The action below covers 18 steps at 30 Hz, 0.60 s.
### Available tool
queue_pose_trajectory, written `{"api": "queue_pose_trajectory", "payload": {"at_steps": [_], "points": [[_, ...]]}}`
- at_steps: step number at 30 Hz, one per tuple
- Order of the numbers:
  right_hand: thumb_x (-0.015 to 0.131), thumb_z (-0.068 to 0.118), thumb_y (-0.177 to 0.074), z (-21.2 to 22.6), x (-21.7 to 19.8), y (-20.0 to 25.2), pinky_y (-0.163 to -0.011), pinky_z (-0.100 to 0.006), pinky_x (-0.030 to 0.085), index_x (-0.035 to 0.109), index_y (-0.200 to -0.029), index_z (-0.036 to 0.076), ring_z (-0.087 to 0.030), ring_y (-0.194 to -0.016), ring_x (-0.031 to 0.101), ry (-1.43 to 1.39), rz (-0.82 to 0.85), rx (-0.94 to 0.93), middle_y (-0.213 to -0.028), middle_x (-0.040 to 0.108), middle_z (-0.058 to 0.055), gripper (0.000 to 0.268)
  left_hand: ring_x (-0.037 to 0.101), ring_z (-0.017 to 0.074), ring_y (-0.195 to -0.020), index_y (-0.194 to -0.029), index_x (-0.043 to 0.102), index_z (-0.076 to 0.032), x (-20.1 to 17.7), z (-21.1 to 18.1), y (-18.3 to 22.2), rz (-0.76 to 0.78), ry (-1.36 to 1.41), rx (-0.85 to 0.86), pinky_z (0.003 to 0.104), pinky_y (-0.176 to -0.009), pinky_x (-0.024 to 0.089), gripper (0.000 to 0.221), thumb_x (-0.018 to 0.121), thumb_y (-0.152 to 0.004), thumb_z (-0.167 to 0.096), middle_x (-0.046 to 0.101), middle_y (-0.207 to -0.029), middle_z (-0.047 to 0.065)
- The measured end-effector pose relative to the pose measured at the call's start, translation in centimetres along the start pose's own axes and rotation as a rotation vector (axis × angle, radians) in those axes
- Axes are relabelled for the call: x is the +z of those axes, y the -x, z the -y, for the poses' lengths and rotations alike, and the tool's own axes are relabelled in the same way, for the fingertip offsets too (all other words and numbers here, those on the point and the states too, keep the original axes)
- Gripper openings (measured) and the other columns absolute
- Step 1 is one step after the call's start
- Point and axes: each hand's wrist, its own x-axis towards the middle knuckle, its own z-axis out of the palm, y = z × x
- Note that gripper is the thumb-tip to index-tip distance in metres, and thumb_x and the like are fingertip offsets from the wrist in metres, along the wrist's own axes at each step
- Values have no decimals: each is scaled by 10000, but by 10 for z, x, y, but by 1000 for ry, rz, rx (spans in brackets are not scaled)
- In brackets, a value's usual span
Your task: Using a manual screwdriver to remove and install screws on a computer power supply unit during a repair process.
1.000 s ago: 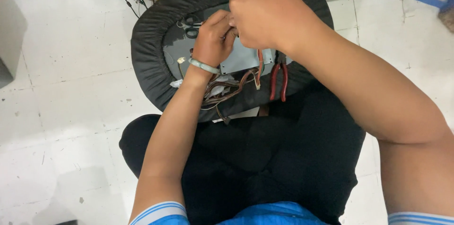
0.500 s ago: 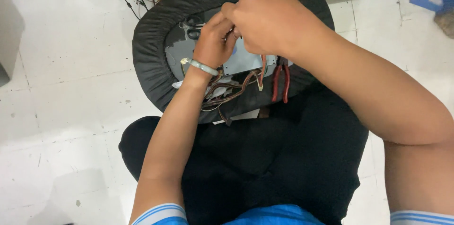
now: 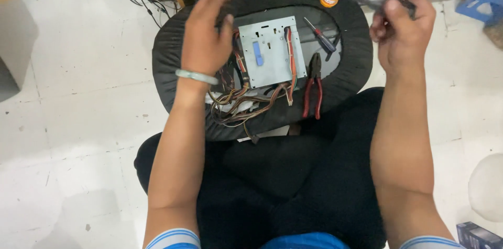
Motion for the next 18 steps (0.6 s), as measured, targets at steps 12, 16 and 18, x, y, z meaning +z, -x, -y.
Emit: {"api": "queue_pose_trajectory", "payload": {"at_steps": [12,16,18], "points": [[715,120,-1006,-50,13,-7,-755,-335,630,611,-1336,80,-213,-949,724,-614,640,411,-1194,739,-120,348,642,492,-999,-1043,713,-62,-54,49,42,472,-360,-724,540,-781,495,244,569,-960,-241,723,-1057,249],[699,60,-935,-49,33,6,-896,-456,641,547,-1269,59,-260,-1041,698,-403,833,544,-1117,671,-106,367,644,481,-1050,-1122,695,-13,-50,58,42,574,-367,-767,549,-819,505,332,513,-989,-257,698,-1179,263],[579,17,-857,-59,44,4,-788,-377,579,430,-972,184,-164,-799,540,-148,714,437,-885,561,-35,251,646,482,-1065,-1161,723,-44,-52,64,45,510,-385,-773,538,-837,519,326,540,-978,-242,710,-1163,255]]}}
